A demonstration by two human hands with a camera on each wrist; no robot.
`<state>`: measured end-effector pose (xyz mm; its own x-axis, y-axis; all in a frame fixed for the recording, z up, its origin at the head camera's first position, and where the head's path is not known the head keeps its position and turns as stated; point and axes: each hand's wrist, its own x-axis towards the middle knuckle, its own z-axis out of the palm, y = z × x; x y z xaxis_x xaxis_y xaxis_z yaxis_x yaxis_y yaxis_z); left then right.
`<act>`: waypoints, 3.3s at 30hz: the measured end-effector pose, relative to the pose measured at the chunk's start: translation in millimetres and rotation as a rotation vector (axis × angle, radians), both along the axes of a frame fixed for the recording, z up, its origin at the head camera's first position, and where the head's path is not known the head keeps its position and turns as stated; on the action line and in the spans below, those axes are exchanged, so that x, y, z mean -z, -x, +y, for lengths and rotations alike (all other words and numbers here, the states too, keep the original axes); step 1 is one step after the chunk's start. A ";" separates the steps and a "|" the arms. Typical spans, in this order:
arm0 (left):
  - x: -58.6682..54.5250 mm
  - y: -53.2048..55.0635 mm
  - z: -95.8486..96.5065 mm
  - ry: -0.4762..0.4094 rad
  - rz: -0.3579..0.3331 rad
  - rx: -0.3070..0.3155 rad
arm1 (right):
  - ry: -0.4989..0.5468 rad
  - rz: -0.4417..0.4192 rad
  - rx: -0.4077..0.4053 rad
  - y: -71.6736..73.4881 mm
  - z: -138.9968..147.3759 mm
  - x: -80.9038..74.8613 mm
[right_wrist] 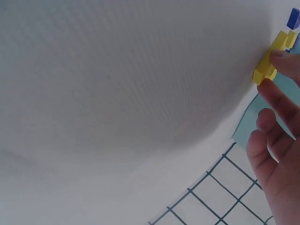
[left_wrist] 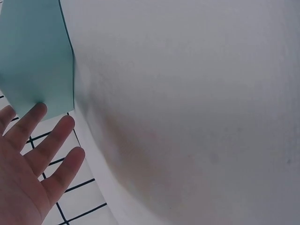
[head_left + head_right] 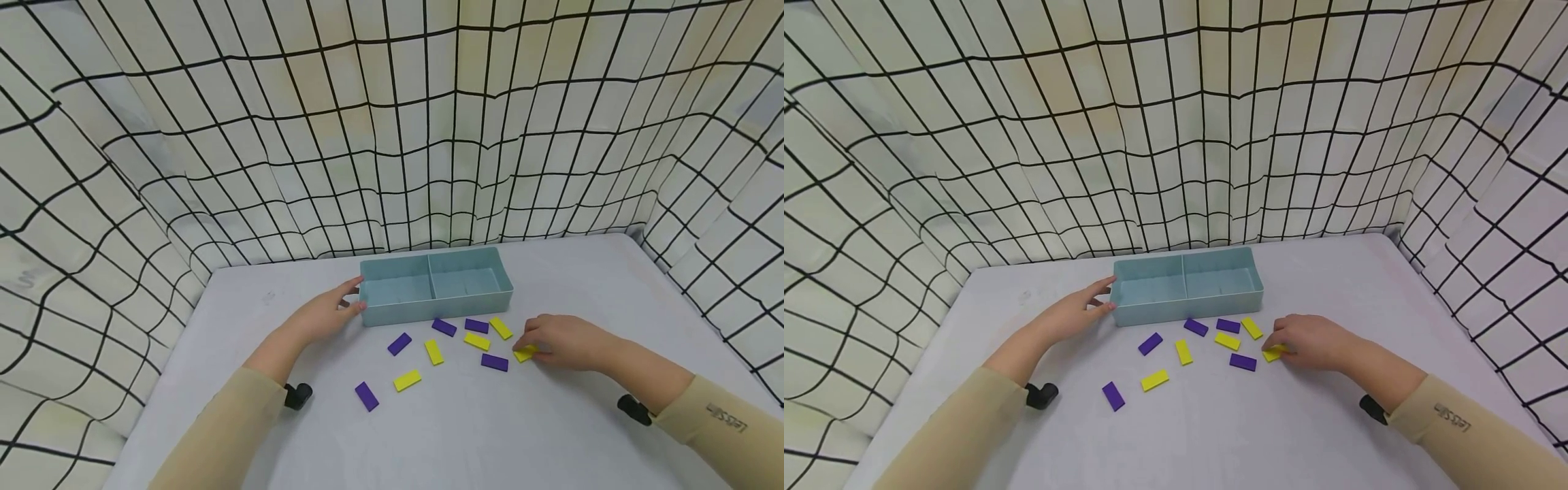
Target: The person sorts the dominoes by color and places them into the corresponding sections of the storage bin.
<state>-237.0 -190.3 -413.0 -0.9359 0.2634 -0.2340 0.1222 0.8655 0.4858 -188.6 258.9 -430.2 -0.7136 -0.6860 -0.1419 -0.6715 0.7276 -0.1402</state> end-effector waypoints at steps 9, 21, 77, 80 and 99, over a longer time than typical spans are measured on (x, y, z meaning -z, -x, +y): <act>1.1 4.7 -3.0 -0.090 -0.048 -0.018 | -0.026 -0.064 0.047 -0.2 -2.6 -2.5; 3.7 7.0 -3.9 -0.170 -0.053 -0.004 | -0.012 -0.118 0.161 4.8 2.3 -6.9; 10.7 12.5 -4.8 -0.265 -0.081 -0.052 | 0.276 -0.368 0.112 99.0 -97.2 -69.4; 11.0 13.5 -4.8 -0.275 -0.079 -0.055 | 0.284 -0.373 0.119 105.4 -108.6 -70.5; 8.8 14.1 -5.4 -0.284 -0.094 -0.069 | 0.194 -0.358 0.051 125.4 -177.7 -74.4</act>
